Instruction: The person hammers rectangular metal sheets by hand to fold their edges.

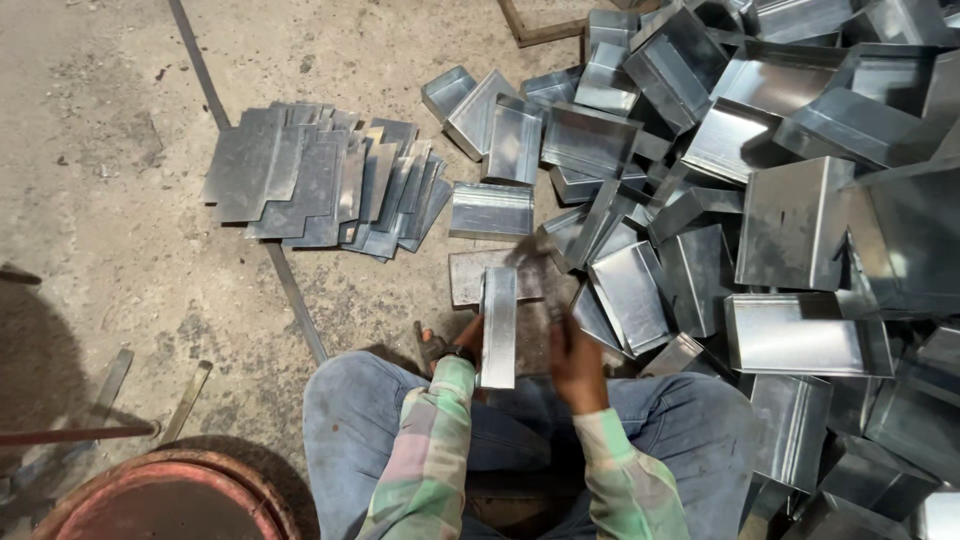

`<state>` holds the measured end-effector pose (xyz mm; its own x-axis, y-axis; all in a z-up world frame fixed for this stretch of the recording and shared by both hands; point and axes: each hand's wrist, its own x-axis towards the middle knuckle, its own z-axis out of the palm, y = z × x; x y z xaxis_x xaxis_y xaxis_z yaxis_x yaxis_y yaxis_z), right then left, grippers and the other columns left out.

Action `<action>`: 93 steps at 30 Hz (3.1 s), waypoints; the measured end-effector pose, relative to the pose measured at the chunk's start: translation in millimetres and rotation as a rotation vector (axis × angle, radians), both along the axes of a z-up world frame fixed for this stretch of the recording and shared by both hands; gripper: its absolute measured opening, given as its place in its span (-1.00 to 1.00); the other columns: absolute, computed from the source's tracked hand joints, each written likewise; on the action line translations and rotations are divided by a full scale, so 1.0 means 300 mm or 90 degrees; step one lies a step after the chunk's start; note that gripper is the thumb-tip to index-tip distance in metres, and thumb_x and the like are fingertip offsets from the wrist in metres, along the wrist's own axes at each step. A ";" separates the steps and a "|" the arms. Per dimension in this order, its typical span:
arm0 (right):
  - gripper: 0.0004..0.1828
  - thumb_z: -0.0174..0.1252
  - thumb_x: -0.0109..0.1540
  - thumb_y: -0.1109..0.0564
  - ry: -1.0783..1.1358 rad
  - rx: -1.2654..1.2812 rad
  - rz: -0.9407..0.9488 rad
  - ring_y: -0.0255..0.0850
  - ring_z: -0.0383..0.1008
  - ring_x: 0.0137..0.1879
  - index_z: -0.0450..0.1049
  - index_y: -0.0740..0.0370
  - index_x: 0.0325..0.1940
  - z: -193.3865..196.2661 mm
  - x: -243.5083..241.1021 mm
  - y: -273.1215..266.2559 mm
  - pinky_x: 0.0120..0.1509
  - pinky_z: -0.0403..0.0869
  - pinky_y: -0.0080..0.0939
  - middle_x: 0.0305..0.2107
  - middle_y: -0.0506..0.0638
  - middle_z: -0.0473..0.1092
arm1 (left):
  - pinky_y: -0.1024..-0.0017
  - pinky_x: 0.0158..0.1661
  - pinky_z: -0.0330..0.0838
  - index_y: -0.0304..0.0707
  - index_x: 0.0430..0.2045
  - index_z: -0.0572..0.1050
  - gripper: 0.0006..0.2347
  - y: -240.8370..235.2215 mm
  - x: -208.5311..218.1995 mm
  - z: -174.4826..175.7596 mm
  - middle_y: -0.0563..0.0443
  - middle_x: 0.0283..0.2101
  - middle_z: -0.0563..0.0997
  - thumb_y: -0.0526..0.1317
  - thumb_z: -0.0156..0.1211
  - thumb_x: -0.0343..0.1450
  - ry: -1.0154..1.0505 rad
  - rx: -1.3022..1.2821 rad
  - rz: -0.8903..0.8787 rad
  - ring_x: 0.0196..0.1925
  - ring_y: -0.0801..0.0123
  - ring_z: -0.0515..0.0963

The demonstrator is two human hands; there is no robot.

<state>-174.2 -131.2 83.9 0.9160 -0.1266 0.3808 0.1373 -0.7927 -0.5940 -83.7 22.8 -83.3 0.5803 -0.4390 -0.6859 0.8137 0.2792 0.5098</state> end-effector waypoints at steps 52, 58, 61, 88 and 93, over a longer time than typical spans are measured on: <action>-0.44 0.07 0.38 0.22 -0.048 0.012 0.189 0.05 0.60 -0.15 0.28 0.18 0.49 0.460 0.071 0.220 -0.09 0.52 -0.10 -0.01 0.35 0.52 | -0.06 -0.09 0.47 -0.20 0.00 0.43 -0.51 -0.151 0.262 -0.108 -0.32 -0.13 0.60 -0.39 0.33 0.15 -0.657 0.763 0.320 -0.09 -0.27 0.57; -0.42 0.07 0.31 0.17 0.197 0.061 -0.035 0.03 0.62 -0.30 0.34 0.08 0.46 0.379 0.004 0.168 -0.14 0.50 -0.08 -0.18 0.26 0.58 | -0.09 -0.08 0.44 -0.24 0.09 0.40 -0.48 -0.108 0.207 0.071 -0.34 -0.07 0.58 -0.43 0.30 0.19 -0.645 0.699 0.275 -0.07 -0.31 0.56; -0.45 0.06 0.32 0.20 0.092 0.078 -0.001 0.09 0.57 -0.12 0.34 0.18 0.44 0.330 -0.007 0.155 -0.05 0.50 -0.07 -0.01 0.27 0.54 | -0.08 -0.09 0.45 -0.26 0.07 0.37 -0.46 -0.075 0.192 0.122 -0.37 -0.07 0.57 -0.43 0.31 0.16 -0.665 0.667 0.283 -0.05 -0.34 0.54; -0.43 0.07 0.36 0.16 0.078 0.352 -0.024 -0.46 0.21 -0.49 0.29 0.15 0.49 0.174 -0.045 -0.039 -0.43 0.28 -0.36 -0.56 -0.19 0.32 | -0.20 0.34 -0.05 -0.26 0.19 0.38 -0.33 -0.075 0.155 0.410 -0.34 0.26 0.39 -0.32 0.29 0.07 -0.793 1.014 0.015 0.35 -0.08 0.30; -0.43 0.08 0.36 0.15 0.093 0.344 0.004 -0.45 0.19 -0.52 0.29 0.15 0.49 0.207 -0.056 0.009 -0.45 0.24 -0.36 -0.60 -0.15 0.31 | -0.15 0.23 0.05 -0.44 0.27 0.23 -0.25 0.087 0.128 0.122 -0.44 0.33 0.25 -0.02 0.40 0.23 -0.544 0.908 0.181 0.37 -0.24 0.15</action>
